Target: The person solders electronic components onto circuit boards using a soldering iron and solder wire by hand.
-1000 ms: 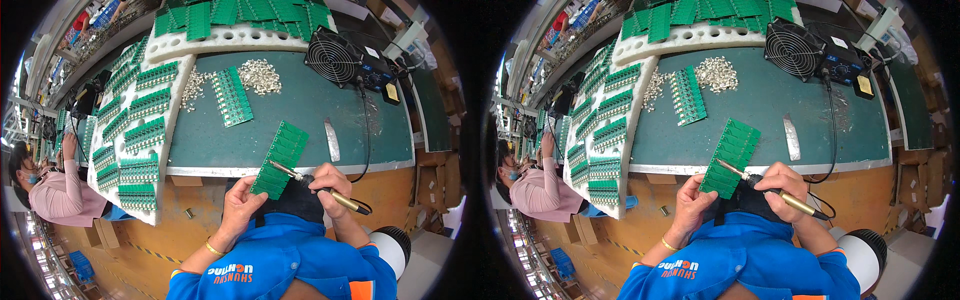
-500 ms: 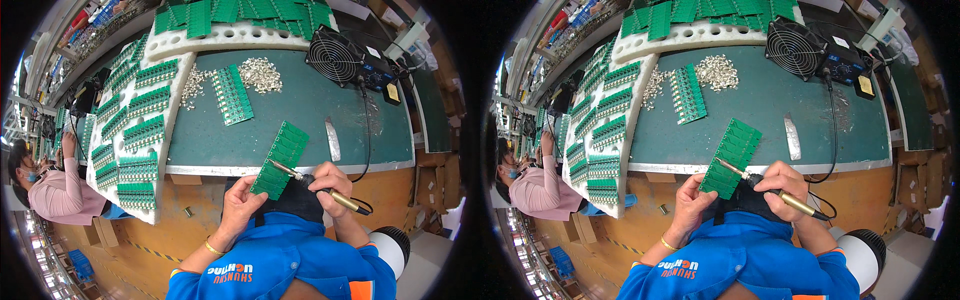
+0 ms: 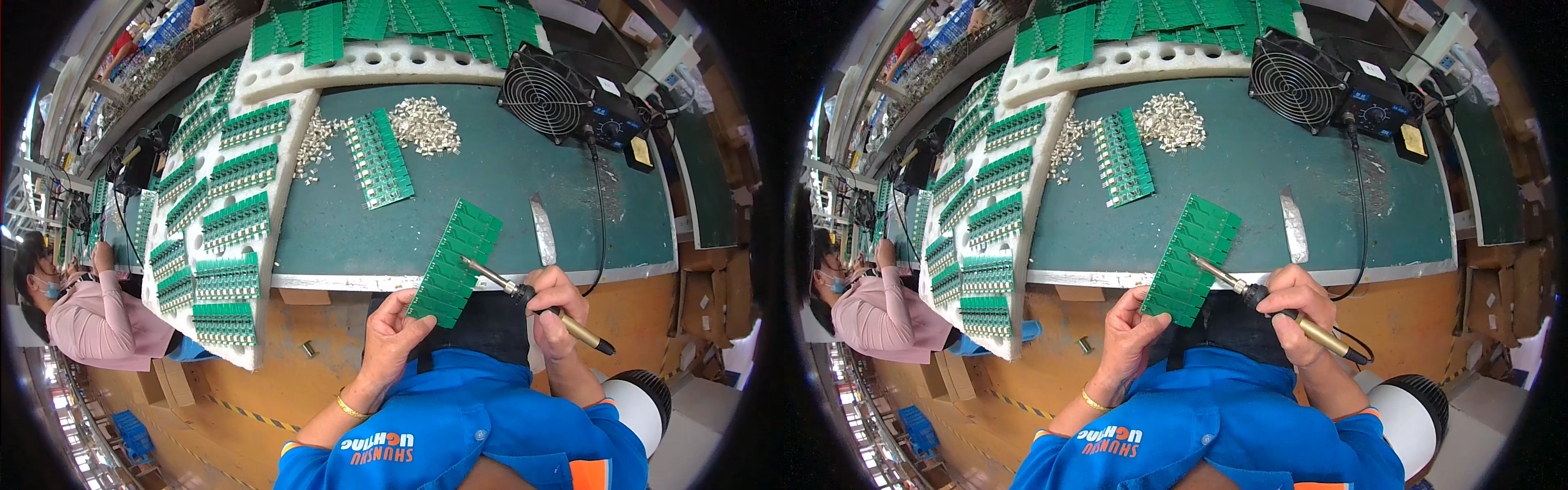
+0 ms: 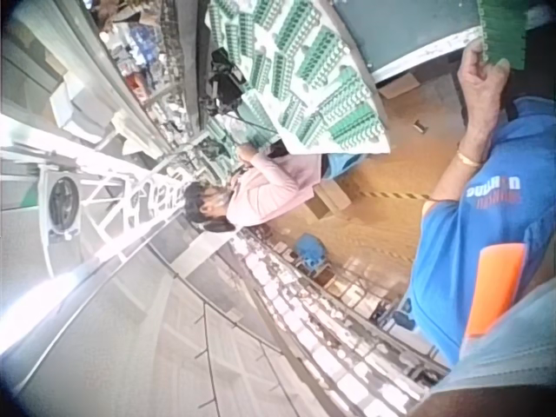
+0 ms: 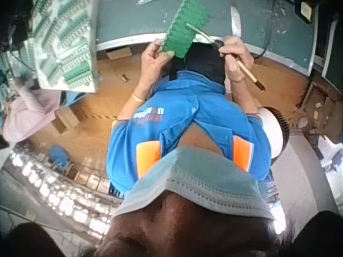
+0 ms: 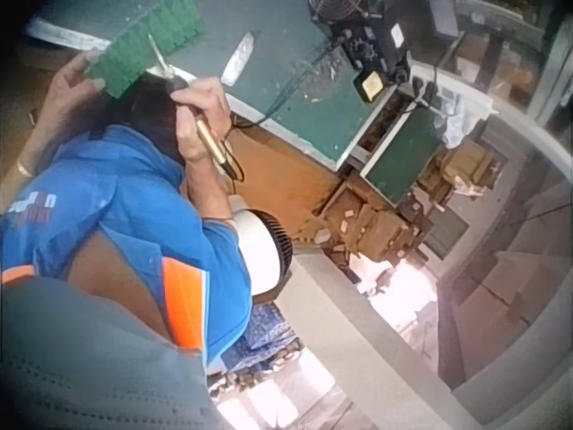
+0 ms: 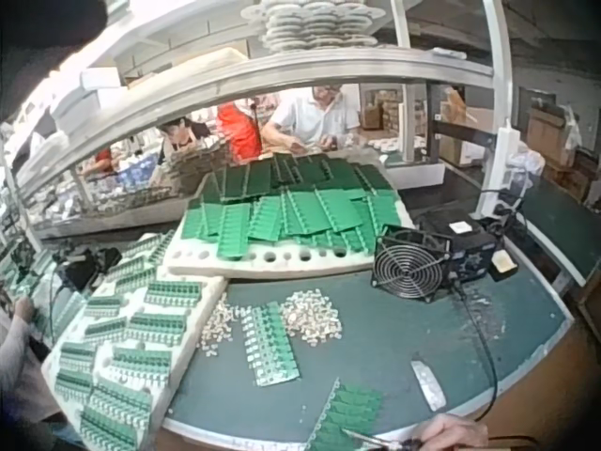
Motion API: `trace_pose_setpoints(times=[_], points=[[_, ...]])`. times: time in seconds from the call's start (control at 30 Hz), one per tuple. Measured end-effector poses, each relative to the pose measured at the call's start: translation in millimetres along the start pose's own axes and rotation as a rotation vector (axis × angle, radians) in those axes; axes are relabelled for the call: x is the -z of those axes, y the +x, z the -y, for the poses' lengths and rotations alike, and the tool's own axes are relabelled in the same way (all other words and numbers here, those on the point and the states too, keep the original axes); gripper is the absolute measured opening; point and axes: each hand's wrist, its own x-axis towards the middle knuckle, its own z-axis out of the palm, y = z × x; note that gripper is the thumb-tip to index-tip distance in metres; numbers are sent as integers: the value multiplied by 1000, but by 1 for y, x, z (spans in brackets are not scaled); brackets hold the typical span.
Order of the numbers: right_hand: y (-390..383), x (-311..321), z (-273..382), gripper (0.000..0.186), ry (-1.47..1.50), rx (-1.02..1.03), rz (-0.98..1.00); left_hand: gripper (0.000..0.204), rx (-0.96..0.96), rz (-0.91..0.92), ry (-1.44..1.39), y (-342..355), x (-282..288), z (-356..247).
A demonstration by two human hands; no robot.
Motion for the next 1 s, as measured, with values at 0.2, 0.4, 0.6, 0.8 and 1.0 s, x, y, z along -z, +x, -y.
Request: trace_pose_setpoints(times=[0.2,0.4,0.6,0.8,1.0], points=[[-2,-4,-1,18,1,-44,-139,35,17,-17,-18,0,1,1],[-3,-6,-4,23,104,-24,-276,35,41,-7,-60,1,3,3],[-2,-6,-12,28,111,14,-301,35,95,-35,-51,2,1,1],[-6,-5,-10,27,100,-18,-315,34,113,-36,-58,3,0,2],[-3,2,-4,22,17,6,4,35,100,-29,-34,1,0,0]])
